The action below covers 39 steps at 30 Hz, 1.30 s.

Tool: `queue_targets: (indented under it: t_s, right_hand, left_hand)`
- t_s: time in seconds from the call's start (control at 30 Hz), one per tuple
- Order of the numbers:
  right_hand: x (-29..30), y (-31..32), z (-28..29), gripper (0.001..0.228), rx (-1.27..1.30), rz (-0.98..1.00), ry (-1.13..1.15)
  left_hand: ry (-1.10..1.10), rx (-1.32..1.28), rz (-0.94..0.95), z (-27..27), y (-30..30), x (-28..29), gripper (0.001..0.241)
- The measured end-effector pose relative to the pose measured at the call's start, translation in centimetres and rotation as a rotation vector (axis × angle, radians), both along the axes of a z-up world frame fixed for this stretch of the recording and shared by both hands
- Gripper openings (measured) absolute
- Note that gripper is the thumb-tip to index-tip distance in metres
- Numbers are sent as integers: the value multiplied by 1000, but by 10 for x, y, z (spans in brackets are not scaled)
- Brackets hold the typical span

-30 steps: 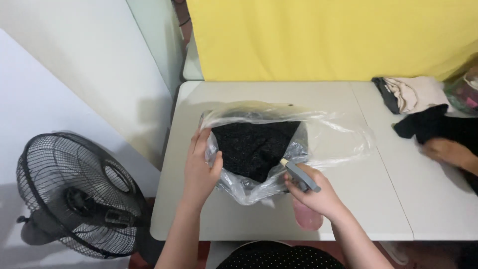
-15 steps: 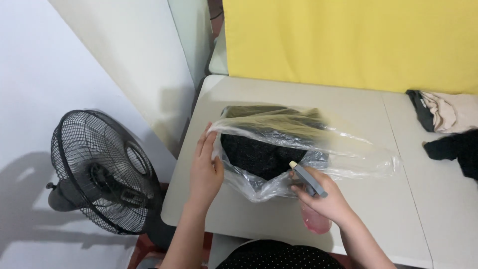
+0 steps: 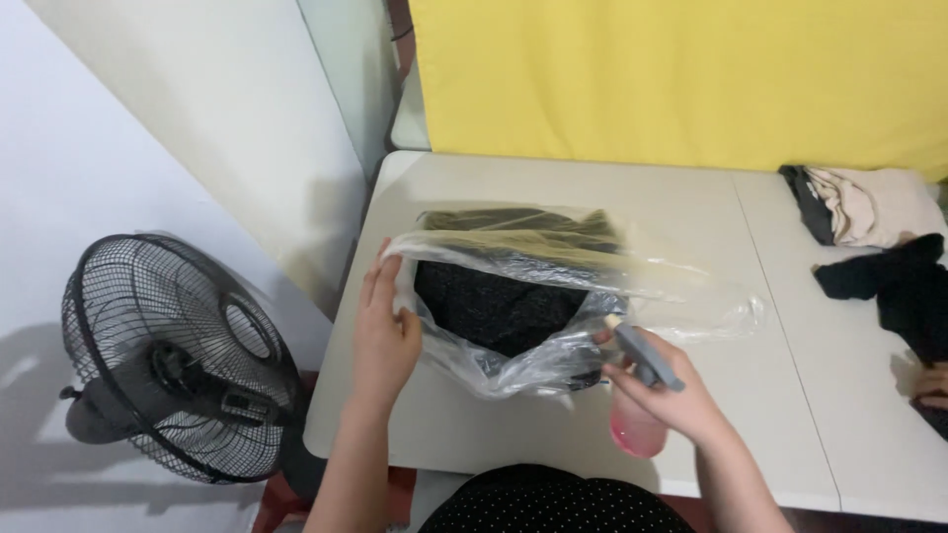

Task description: The person folds various pieces of clothing, including a green shirt, beige pants, and black garments, and places them into a clear plastic bag on a white table. The person then sprays the contents of the bag with a spray bottle and seals the bag.

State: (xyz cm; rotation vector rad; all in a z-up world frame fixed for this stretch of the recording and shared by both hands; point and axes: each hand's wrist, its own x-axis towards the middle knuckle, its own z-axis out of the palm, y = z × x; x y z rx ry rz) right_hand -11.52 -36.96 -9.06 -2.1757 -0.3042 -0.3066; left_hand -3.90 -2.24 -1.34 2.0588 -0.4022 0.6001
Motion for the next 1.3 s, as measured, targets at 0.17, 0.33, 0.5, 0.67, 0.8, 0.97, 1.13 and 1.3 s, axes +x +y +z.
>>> queue_targets:
  t_s: [0.17, 0.33, 0.5, 0.67, 0.8, 0.97, 1.13, 1.3]
  right_hand:
    - [-28, -72, -28, 37, 208, -131, 130]
    - [-37, -88, -58, 40, 764, -417, -61]
    - [-18, -72, -82, 53, 191, -838, -72]
    - [21, -109, -169, 45, -5, -859, -302]
    - [41, -118, -207, 48, 200, -909, -292]
    - [28, -114, -217, 67, 95, -878, -82]
    - [3, -77, -170, 122, 246, -819, 17]
    - [-29, -33, -101, 86, -167, -867, -480]
  left_hand:
    - [-64, -6, -1, -1, 1, 14, 70]
    - [-86, 53, 92, 1, 3, 21, 76]
    - [-49, 82, 118, 1, 0, 24, 76]
    - [-56, 44, 26, -1, -3, 27, 70]
    - [22, 57, 1, 14, -2, 21, 68]
    - [-46, 63, 3, 12, -1, 22, 70]
    - [-82, 82, -6, 22, 3, 25, 70]
    - [-51, 108, 42, 18, 4, 40, 76]
